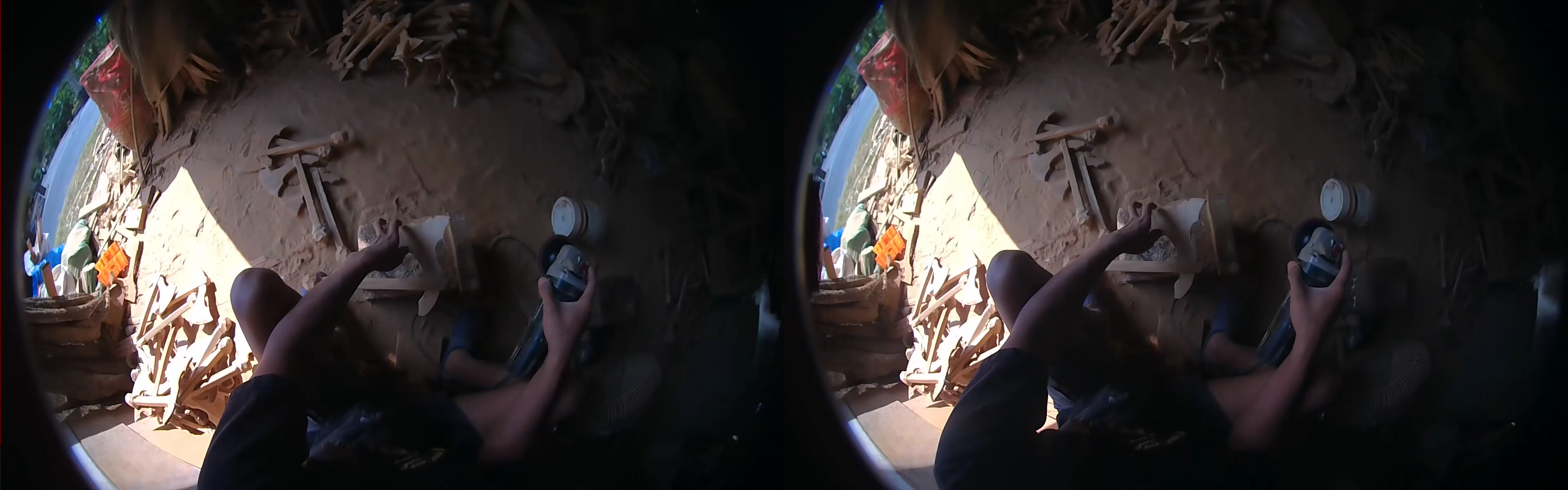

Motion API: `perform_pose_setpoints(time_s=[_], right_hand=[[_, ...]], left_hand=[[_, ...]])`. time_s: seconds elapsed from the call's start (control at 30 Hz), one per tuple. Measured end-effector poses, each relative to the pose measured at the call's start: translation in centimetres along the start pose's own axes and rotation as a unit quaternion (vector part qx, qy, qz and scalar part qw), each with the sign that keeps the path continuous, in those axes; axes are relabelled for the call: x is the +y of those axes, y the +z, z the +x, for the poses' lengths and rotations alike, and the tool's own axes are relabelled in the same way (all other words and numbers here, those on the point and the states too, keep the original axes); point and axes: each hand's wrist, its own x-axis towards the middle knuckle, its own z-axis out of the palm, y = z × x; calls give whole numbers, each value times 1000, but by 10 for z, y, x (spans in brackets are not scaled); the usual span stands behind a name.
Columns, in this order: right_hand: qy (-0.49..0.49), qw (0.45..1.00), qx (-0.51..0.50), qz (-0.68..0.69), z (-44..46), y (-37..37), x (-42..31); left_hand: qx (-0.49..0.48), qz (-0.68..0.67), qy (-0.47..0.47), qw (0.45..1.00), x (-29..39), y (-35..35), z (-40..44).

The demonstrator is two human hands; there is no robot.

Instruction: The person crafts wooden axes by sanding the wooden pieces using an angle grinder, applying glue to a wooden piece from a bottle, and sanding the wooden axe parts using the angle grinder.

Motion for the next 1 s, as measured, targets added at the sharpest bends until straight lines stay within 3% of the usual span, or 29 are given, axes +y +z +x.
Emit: perform_pose_setpoints(time_s=[0.07, 0.1, 0.17, 0.23, 0.3, 0.33, 0.4, 0.5, 0.53, 0.6, 0.63, 0.7, 0.8, 0.87, 0.93, 1.0], right_hand=[[-1, 1000, -5, 11, 0, -3, 0], [-1, 1000, -8, 17, 0, -3, 1], [5, 1000, -10, 10, 0, -3, 3], [8, 1000, -12, 6, 1, -3, 3], [7, 1000, -14, 4, 0, -5, -2], [9, 1000, -11, 6, 0, -5, -5], [16, 1000, -5, 5, -2, -6, -10], [-13, 1000, 8, 16, 0, -4, -5], [-8, 1000, 7, 12, 0, -3, -6], [6, 1000, 9, 5, 0, -3, -10], [4, 1000, 15, 8, 0, -2, -12], [-3, 1000, 22, 10, -2, 1, -16], [1, 988, -2, 156, 5, 16, 3], [2, 981, -27, 191, 7, 19, 8], [72, 953, -79, 284, 6, 19, 6], [209, 867, -159, 424, 0, 21, -11]], left_hand=[[127, -199, -142, 961, 5, -10, -42], [101, -112, -112, 982, -4, 7, -49], [-48, -146, -90, 984, -6, 34, -57], [-73, -156, -51, 984, -6, 67, -67], [25, -142, 6, 990, -7, 96, -78], [24, -148, 11, 989, -13, 99, -76], [20, -161, 25, 986, -19, 87, -73], [114, -276, 19, 954, -38, 37, -76], [212, -274, 78, 935, -43, 20, -74], [237, -340, -62, 908, -40, -19, -69], [232, -494, -84, 834, -35, -37, -67], [202, -755, -126, 611, -23, -72, -71], [170, -817, -93, 543, -12, -127, -77], [119, -900, -27, 419, -15, -149, -77], [91, -950, 56, 294, -15, -167, -82], [94, -963, 89, 236, -20, -173, -84]])
